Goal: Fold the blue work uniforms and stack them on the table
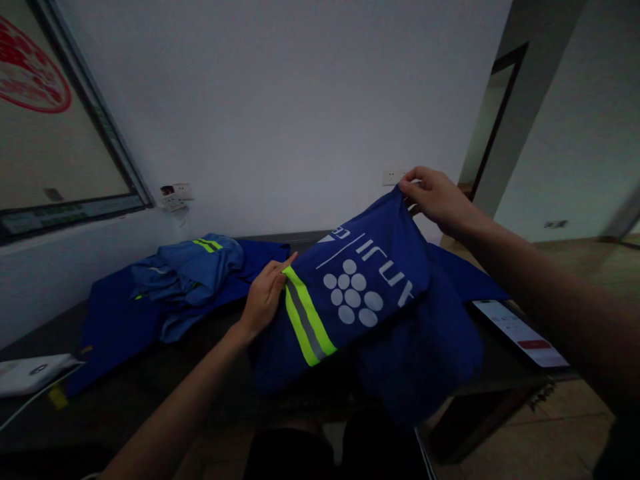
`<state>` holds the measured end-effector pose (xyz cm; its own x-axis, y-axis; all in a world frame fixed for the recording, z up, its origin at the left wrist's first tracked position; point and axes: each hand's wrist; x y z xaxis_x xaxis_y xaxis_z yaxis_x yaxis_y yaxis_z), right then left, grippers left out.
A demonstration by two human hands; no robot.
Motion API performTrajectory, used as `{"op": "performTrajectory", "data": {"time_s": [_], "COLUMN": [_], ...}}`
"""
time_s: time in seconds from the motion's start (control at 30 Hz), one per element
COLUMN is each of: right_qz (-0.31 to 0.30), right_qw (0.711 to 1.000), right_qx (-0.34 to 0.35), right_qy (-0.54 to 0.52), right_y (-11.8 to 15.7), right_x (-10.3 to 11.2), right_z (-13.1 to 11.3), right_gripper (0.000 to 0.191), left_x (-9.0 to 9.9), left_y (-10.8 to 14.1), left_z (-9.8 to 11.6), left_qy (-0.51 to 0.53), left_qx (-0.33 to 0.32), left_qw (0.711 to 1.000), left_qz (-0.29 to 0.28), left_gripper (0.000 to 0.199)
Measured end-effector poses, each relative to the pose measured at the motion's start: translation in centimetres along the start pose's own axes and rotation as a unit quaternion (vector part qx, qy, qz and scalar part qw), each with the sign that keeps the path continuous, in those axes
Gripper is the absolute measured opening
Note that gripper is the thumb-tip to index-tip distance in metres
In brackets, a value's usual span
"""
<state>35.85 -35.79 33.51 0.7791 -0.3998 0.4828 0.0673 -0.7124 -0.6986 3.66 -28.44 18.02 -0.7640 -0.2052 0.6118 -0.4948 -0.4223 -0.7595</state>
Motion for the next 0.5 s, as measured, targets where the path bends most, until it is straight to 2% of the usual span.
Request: {"op": "performTrajectory", "data": {"time_s": [0.13,0.27,0.3,0.37,0.43,0.5], "right_qz": [-0.063,-0.119,-0.124,-0.11,-0.054,0.03], "right_qw": [0.998,0.991,0.99,0.99,0.994,0.992], "right_qx": [-0.016,-0.027,-0.027,-0.012,0.022,0.079], "right_qy": [0.027,0.057,0.067,0.083,0.09,0.092], "right_y": [1.2,1.0,0.6,-0.6,-1.7,-2.2], "right_x": [-0.2,0.3,0.8,2.1,3.4,4.2], "right_z": [0.8,0.1,-0.6,-3.2,-6.7,-10.2], "right_gripper": [0.015,0.017,0.017,0.018,0.02,0.023], "left_x": [4.1,8.4,9.7,12.5,15.0,16.6], "left_y": [-0.6,-3.5,-4.6,-7.1,-9.5,-11.5], "left_z": [0.2,1.1,1.7,3.4,5.6,7.4], "left_qy": [-0.098,-0.168,-0.183,-0.225,-0.262,-0.268], "left_qx": [0.004,-0.004,-0.004,0.003,0.002,-0.018], "left_qw": [0.993,0.98,0.979,0.974,0.962,0.945], "left_qz": [-0.069,-0.105,-0.091,-0.023,0.078,0.187], "left_gripper": [0.054,0.052,0.052,0.047,0.041,0.039]}}
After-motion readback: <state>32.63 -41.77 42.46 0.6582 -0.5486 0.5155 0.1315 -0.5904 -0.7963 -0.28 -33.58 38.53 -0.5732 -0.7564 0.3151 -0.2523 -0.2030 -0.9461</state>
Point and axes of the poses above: each hand's wrist, its own y-axis away from the middle knuckle, its own x-axis out of the back of the hand, z = x × y, and after that the axes turned 13 degrees about -z, right-handed
